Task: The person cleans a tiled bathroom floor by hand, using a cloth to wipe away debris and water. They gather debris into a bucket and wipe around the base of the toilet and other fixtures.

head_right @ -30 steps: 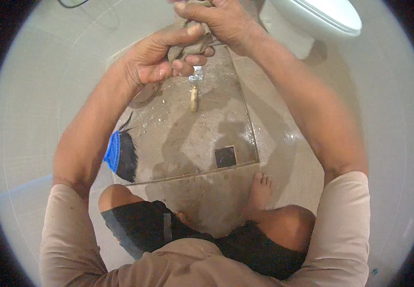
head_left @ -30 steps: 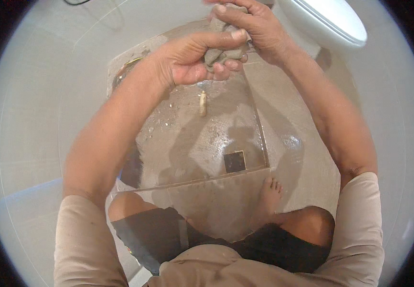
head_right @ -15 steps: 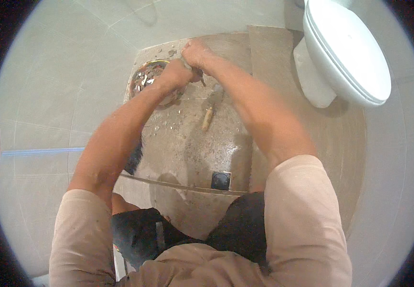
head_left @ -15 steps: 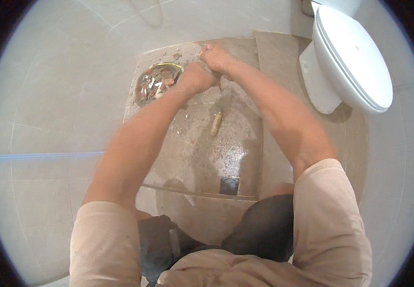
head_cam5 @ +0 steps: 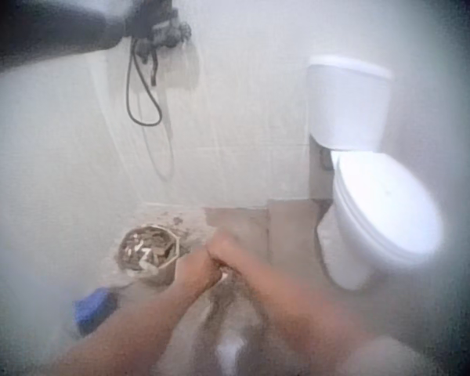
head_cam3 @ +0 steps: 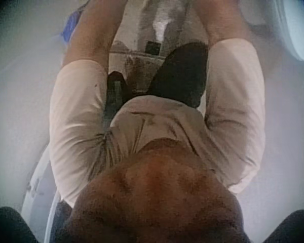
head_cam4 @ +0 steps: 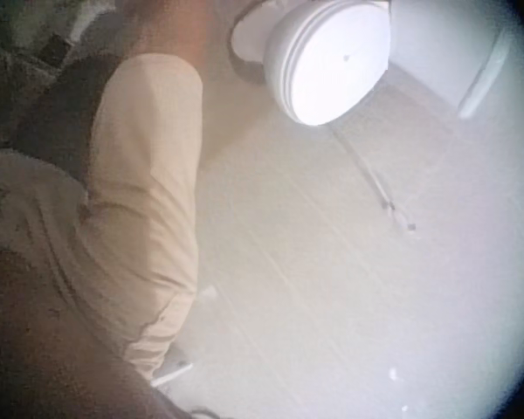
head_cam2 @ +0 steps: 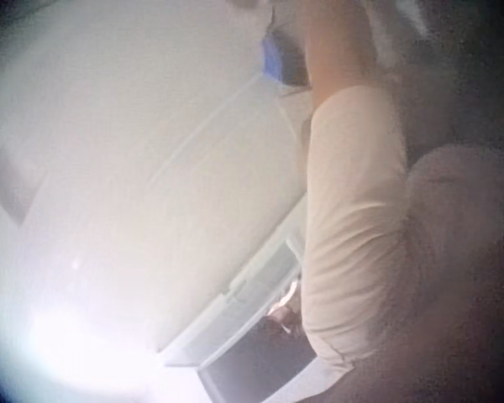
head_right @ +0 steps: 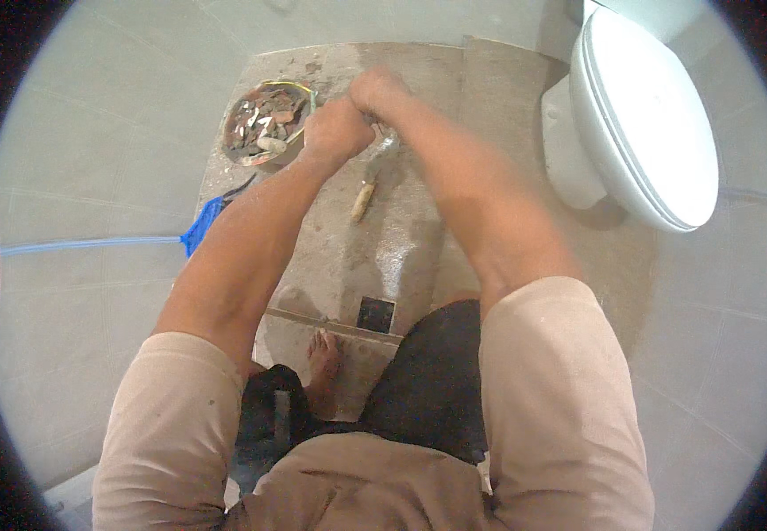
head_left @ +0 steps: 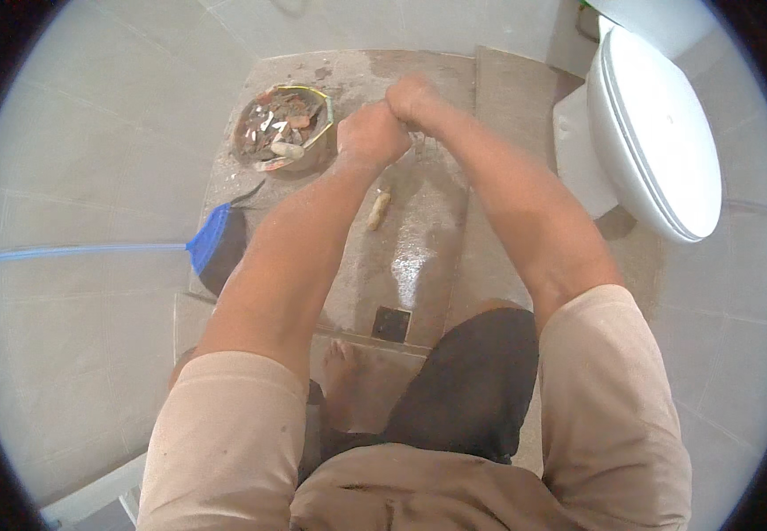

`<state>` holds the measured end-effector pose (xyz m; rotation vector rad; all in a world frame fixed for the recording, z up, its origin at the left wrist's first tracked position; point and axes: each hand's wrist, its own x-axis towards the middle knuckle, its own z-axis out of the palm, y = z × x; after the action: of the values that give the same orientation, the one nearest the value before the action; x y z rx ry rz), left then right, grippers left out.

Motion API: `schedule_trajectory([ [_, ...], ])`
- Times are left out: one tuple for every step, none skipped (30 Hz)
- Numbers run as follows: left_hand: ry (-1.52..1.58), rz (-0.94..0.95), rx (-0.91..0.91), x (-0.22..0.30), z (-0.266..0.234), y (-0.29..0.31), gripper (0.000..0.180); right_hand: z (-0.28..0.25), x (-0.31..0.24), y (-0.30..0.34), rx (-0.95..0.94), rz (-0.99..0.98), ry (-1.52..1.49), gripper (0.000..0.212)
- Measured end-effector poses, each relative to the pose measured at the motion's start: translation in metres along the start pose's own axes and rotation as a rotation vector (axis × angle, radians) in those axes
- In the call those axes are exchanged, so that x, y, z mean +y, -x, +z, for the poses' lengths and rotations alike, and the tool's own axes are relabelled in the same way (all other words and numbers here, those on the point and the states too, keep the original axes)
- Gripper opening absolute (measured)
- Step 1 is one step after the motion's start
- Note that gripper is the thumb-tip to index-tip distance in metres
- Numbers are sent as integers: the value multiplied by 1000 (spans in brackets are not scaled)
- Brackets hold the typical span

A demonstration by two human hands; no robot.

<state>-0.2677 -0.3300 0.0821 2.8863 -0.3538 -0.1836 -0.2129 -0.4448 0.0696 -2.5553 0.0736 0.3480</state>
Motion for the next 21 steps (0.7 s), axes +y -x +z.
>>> schedule_trajectory([
  [-14, 13, -13, -3, 1, -1, 32, 4, -5, 2, 23, 96, -58, 32],
  [-22, 28, -30, -7, 4, 0, 31, 10, -5, 3, 44, 197, -112, 33],
  [-32, 43, -47, -11, 7, 1, 30, 13, -5, 2, 7, 98, 110, 33],
  [-24, 44, -67, -16, 9, 1, 30, 17, -6, 1, -35, -3, 327, 32],
  [-15, 44, -79, -17, 7, -1, 30, 17, -6, -3, -76, -111, 546, 32],
  [-5, 59, -84, -11, 4, -6, 30, 16, 4, -12, -32, -97, 545, 30],
  [32, 90, -74, -6, 2, -9, 31, 15, 15, -19, 12, -82, 545, 28],
  [62, 118, -64, -8, 1, -13, 32, 9, 14, -21, 59, -71, 538, 26],
  [93, 151, -55, -8, 0, -18, 33, 3, 14, -23, -5, -41, 518, 26],
  [143, 118, -97, -9, 1, -21, 37, 1, 13, -23, -67, -7, 496, 27],
  [193, 92, -136, -12, -1, -20, 43, -5, 9, -19, -99, 52, 361, 29],
  [249, 78, -172, -11, -4, -19, 49, -17, 5, -12, -118, 119, 235, 32],
  [375, 127, -93, -20, -1, -19, 59, -24, -10, 0, -107, 181, -16, 36],
  [534, 110, -117, -38, 9, -22, 66, -32, -29, 17, -85, 228, -265, 42],
  [697, 88, -143, -55, 22, -25, 74, -32, -41, 32, -71, 266, -517, 48],
  [891, 9, -284, -64, 33, -31, 76, -29, -36, 43, 36, 281, -631, 52],
  [1036, -94, -430, -63, 36, -25, 64, -10, -18, 48, 139, 294, -745, 56],
  [1179, -193, -588, -58, 38, -16, 53, 11, 3, 54, 355, 365, -658, 52],
  [1204, -268, -661, -59, 51, -12, 43, 34, 23, 54, 566, 422, -572, 49],
  [1235, -332, -738, -51, 57, -15, 36, 45, 60, 55, 540, 452, -567, 55],
  [1220, -302, -780, -37, 54, -14, 39, 55, 93, 67, 493, 497, -575, 61],
])
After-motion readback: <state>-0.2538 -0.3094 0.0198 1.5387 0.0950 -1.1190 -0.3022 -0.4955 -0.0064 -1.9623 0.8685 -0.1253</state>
